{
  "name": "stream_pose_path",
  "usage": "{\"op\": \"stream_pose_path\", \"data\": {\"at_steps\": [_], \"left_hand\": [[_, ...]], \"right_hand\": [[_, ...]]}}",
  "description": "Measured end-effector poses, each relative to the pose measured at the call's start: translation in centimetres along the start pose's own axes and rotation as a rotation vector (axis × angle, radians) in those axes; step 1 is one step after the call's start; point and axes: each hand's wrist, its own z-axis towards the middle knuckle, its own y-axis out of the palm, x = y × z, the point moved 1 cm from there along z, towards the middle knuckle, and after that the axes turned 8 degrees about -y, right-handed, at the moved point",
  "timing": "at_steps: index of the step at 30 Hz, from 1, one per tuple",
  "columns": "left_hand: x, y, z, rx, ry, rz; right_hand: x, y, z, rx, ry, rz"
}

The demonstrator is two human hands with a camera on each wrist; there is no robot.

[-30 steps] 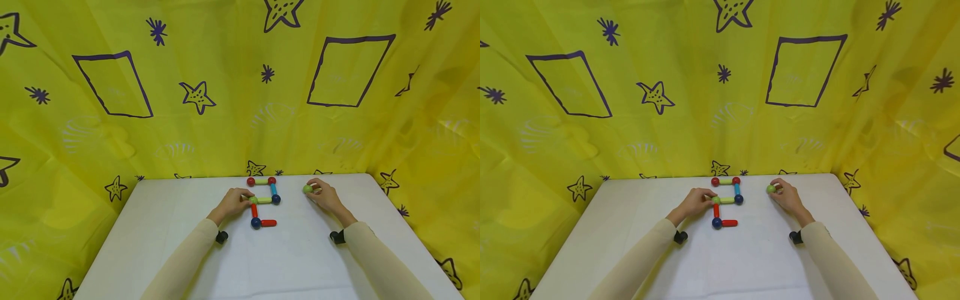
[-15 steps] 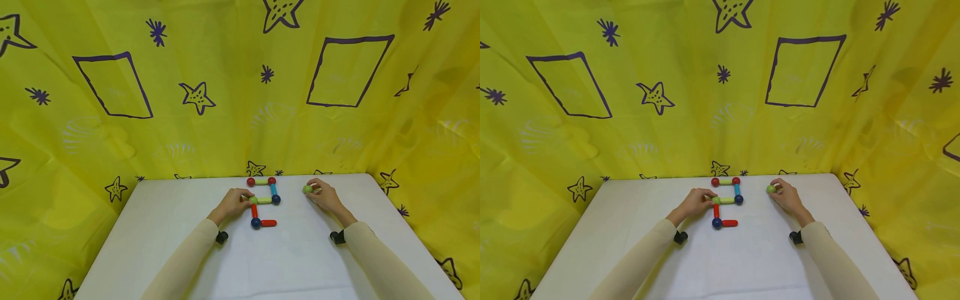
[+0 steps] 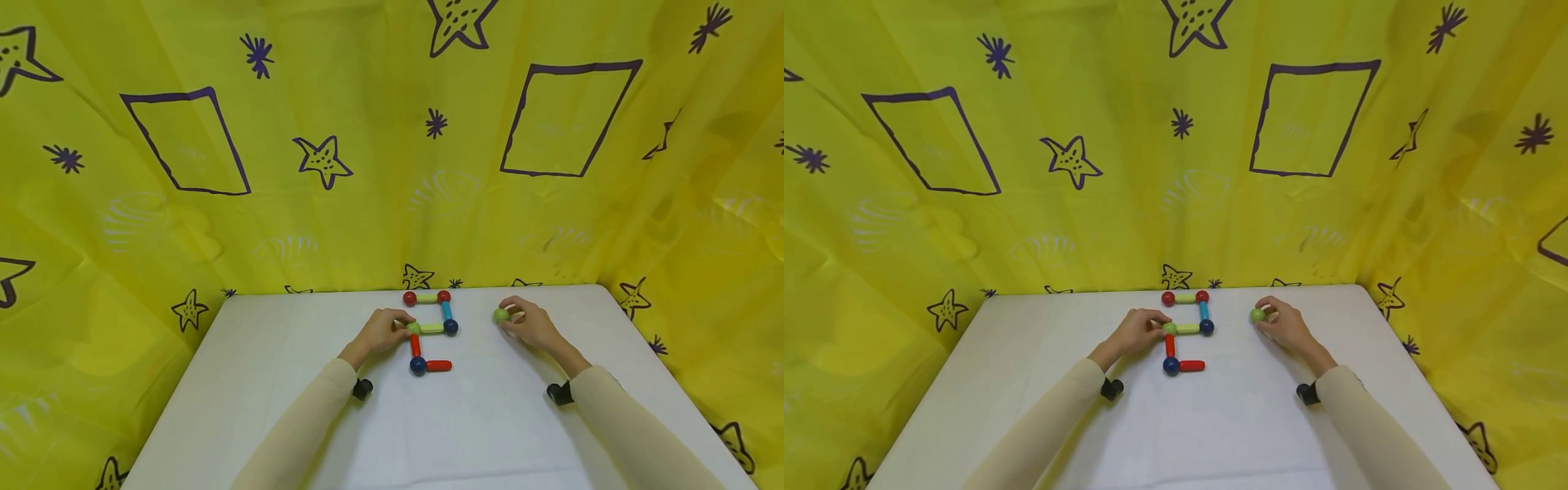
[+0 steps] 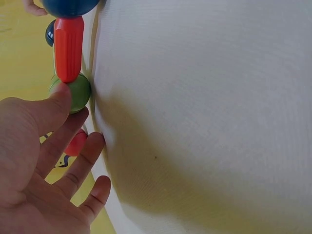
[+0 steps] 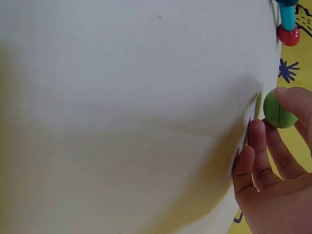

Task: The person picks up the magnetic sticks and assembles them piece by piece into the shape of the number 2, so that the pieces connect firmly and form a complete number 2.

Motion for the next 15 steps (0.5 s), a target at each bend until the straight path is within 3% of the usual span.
{"op": "stream_pose_path", "data": {"at_steps": [15], "left_hand": [[-0.2, 0.0, 0.1, -0.005, 0.003, -0.005]], "right_hand": [[-2.0, 0.7, -1.8, -0.066, -0.082, 0.035]]}}
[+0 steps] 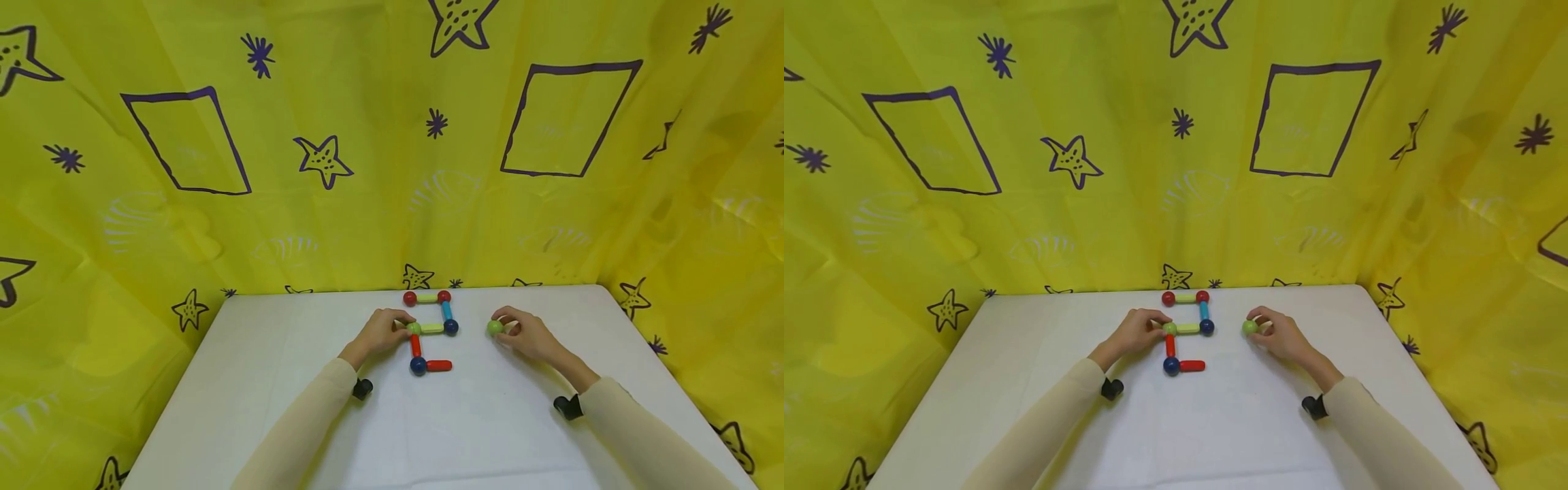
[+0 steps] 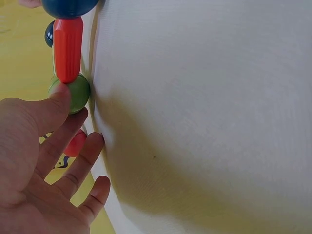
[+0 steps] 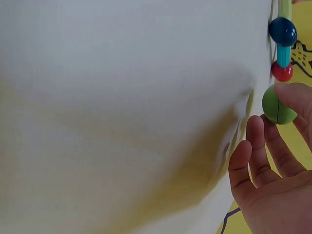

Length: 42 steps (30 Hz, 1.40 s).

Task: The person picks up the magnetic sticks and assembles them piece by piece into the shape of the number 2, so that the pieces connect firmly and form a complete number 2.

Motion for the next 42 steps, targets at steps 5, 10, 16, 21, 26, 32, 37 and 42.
{"op": "stream_pose_path", "data": {"at_steps": [5, 10, 16, 21, 26, 32, 37, 42], "left_hand": [[-0.1, 0.0, 0.1, 0.001, -0.003, 0.002], [-0.1, 0.0, 0.1, 0.001, 0.001, 0.000], [-0.1, 0.0, 0.1, 0.004, -0.001, -0.001], [0.0, 0.0, 0.1, 0.005, 0.005, -0.004], [0.0, 0.0, 0.1, 0.009, 0.008, -0.004], [0.1, 0.1, 0.1, 0.011, 0.015, 0.002], [0.0, 0.0, 0.1, 0.017, 0.020, -0.003], [-0.1, 0.1, 0.1, 0.025, 0.034, -0.009]], "right_hand": [[-0.8, 0.5, -0.3, -0.031, -0.018, 0.011], [-1.5, 1.1, -0.6, -0.059, -0.030, 0.032], [-2.4, 2.2, -0.5, -0.082, -0.048, 0.054], [-3.2, 3.2, -0.5, -0.114, -0.077, 0.081], [-3.8, 4.0, -0.6, -0.146, -0.089, 0.118], [-4.3, 4.4, -0.9, -0.182, -0.091, 0.135], [-4.3, 4.6, -1.0, -0.201, -0.116, 0.132], [-4.1, 4.9, -1.1, -0.211, -0.144, 0.117]]}}
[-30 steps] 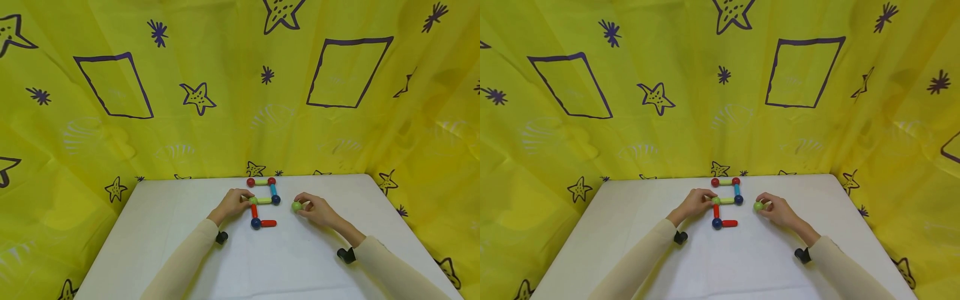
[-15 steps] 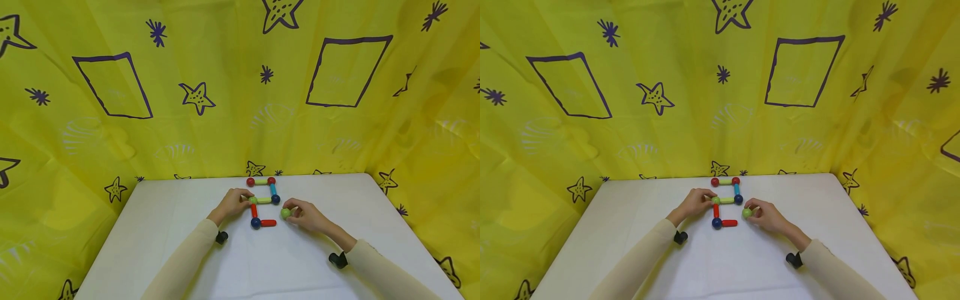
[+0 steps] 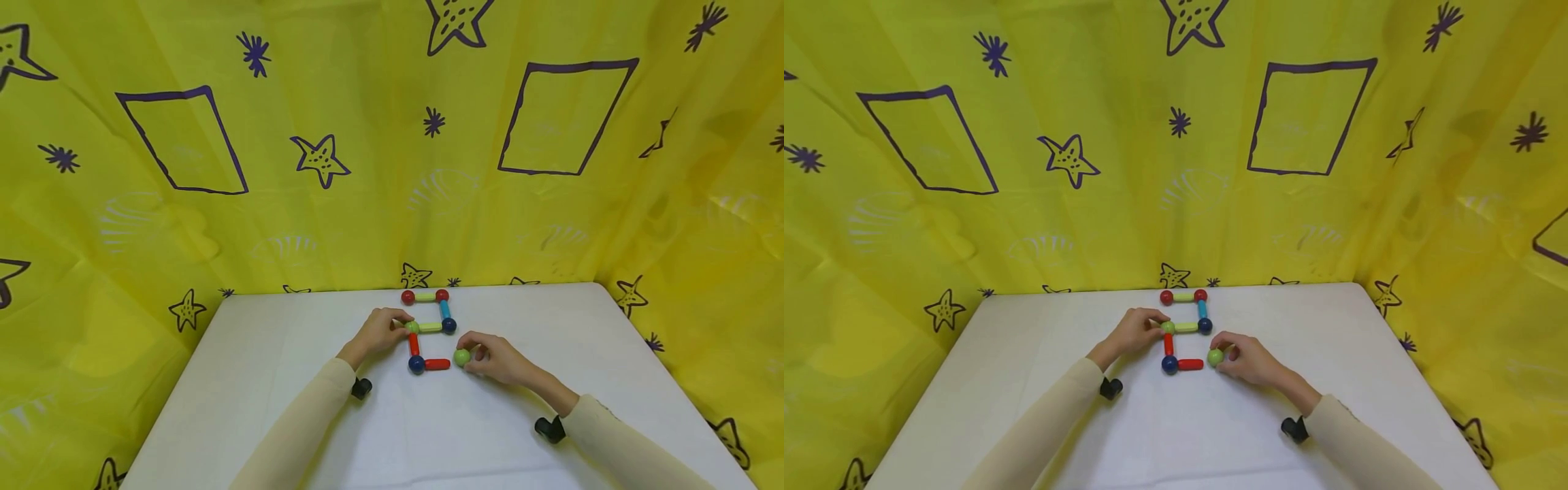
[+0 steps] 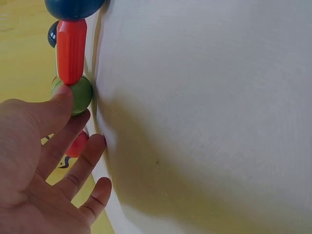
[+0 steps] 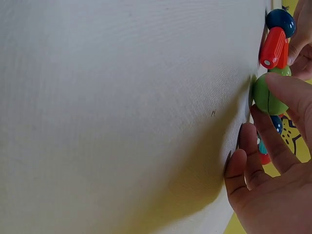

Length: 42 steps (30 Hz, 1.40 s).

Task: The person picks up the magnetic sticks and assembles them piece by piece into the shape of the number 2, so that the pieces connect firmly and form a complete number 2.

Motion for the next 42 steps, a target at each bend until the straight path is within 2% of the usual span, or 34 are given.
{"op": "stream_pose_path", "data": {"at_steps": [13, 19, 24, 33, 42], "left_hand": [[0.0, 0.0, -0.2, -0.013, -0.007, 0.000], [0.1, -0.2, -0.3, -0.030, -0.005, -0.027], [0.5, -0.4, -0.4, -0.016, -0.003, -0.050], [1.5, -0.7, -0.5, 0.013, 0.055, -0.055], [3.3, 0.3, -1.1, -0.015, 0.105, -0.069]], "right_hand": [[-0.1, 0.1, -0.1, -0.005, -0.001, 0.009], [0.1, 0.1, -0.1, -0.003, 0.000, 0.013], [0.1, 0.1, -0.2, -0.001, 0.010, 0.024], [0.2, 0.2, -0.2, 0.001, 0.013, 0.027], [0.3, 0.2, -0.3, 0.008, 0.001, 0.018]]}}
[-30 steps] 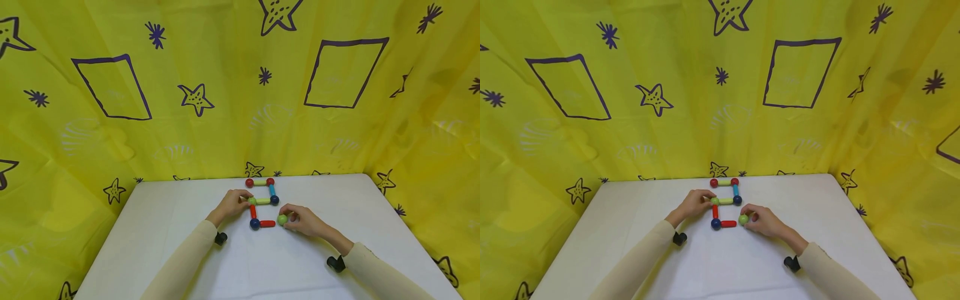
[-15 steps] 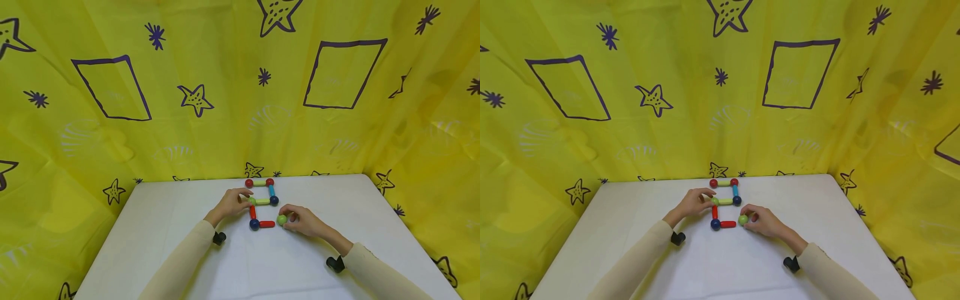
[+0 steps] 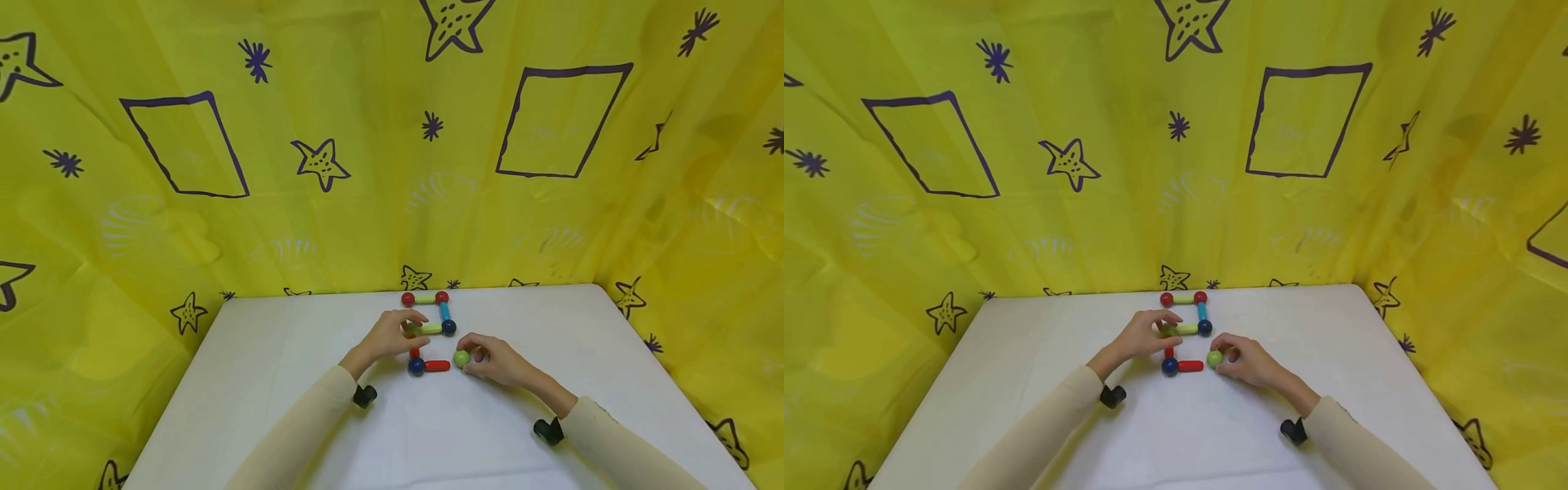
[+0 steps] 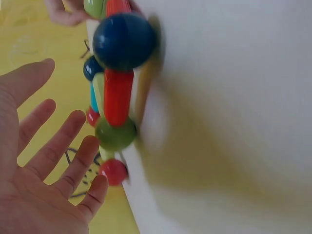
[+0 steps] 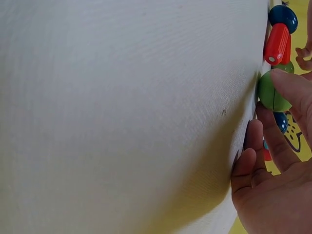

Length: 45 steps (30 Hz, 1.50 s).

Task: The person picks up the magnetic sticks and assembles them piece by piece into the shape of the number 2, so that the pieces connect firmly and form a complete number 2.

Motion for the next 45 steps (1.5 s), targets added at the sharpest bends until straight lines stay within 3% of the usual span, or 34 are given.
{"op": "stream_pose_path", "data": {"at_steps": [9, 16, 21, 28, 34, 45], "left_hand": [[1.7, 1.8, -1.0, -0.024, 0.059, 0.101], [1.9, 3.4, -1.2, -0.003, 0.130, 0.258], [1.9, 3.9, -1.3, -0.006, 0.173, 0.315], [1.7, 4.6, -1.3, -0.026, 0.186, 0.399], [1.6, 4.9, -1.3, -0.014, 0.192, 0.407], [1.4, 4.7, -1.5, 0.021, 0.208, 0.324]], "right_hand": [[0.0, 0.1, -0.1, 0.019, -0.011, 0.004], [0.0, 0.2, -0.1, 0.034, -0.019, -0.005], [0.1, 0.3, -0.1, 0.027, 0.007, -0.012], [0.0, 0.2, -0.2, 0.038, -0.010, -0.010], [0.0, 0.3, -0.3, 0.046, -0.012, 0.000], [0.2, 0.3, -0.4, 0.052, -0.015, -0.015]]}}
